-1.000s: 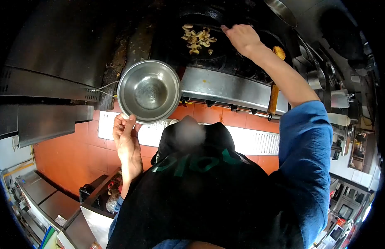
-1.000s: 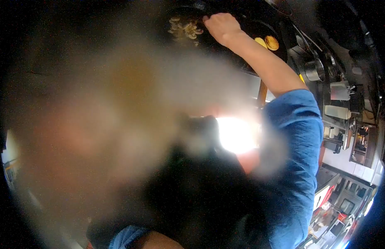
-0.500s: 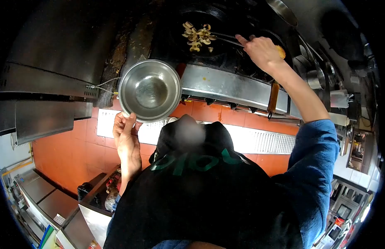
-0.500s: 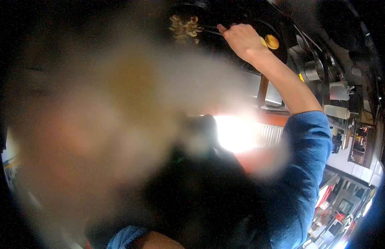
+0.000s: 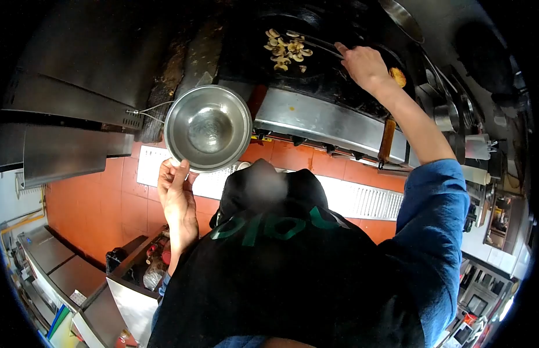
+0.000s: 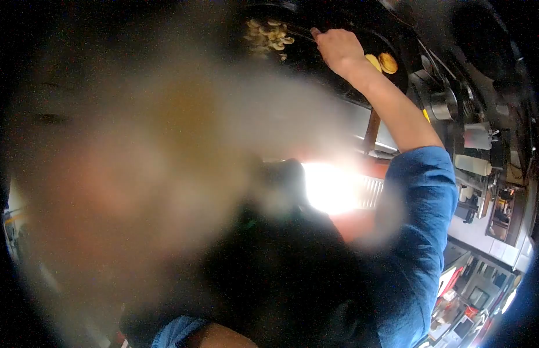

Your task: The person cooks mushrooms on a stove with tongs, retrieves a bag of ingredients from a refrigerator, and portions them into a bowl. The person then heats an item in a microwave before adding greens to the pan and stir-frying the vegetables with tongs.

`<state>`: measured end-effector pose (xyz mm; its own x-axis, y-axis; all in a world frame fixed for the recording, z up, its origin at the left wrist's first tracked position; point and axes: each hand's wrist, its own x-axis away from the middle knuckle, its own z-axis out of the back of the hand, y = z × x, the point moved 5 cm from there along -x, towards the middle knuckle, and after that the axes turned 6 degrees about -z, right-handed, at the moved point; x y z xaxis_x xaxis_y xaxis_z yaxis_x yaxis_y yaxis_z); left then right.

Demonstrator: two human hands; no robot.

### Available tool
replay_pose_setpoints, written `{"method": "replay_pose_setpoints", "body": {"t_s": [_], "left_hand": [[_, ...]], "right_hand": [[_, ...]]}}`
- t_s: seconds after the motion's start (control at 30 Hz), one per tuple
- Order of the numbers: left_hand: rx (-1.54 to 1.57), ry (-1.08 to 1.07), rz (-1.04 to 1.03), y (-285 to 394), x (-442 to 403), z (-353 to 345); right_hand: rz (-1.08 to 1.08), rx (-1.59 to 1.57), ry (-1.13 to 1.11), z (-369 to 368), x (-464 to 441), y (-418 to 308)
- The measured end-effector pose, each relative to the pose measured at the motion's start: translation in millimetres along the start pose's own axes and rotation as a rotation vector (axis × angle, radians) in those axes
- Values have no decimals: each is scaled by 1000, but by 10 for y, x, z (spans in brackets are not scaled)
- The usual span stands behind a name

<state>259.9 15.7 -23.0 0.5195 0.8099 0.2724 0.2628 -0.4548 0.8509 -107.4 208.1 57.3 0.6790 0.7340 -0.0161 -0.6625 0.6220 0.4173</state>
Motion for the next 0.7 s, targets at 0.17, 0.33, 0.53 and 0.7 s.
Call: {"method": "replay_pose_setpoints", "body": {"t_s": [0.17, 0.33, 0.53, 0.7], "left_hand": [[-11, 23, 18, -36, 12, -7], [-4, -11, 33, -81, -28, -12], [-37, 22, 21, 19, 5, -127], [-10, -36, 8, -87, -48, -32]], "right_hand": [[-29, -169, -65, 143, 64, 65], [-42, -162, 60, 67, -87, -96], [63, -43, 64, 146, 102, -194], [91, -64, 62, 195, 285, -247]]}}
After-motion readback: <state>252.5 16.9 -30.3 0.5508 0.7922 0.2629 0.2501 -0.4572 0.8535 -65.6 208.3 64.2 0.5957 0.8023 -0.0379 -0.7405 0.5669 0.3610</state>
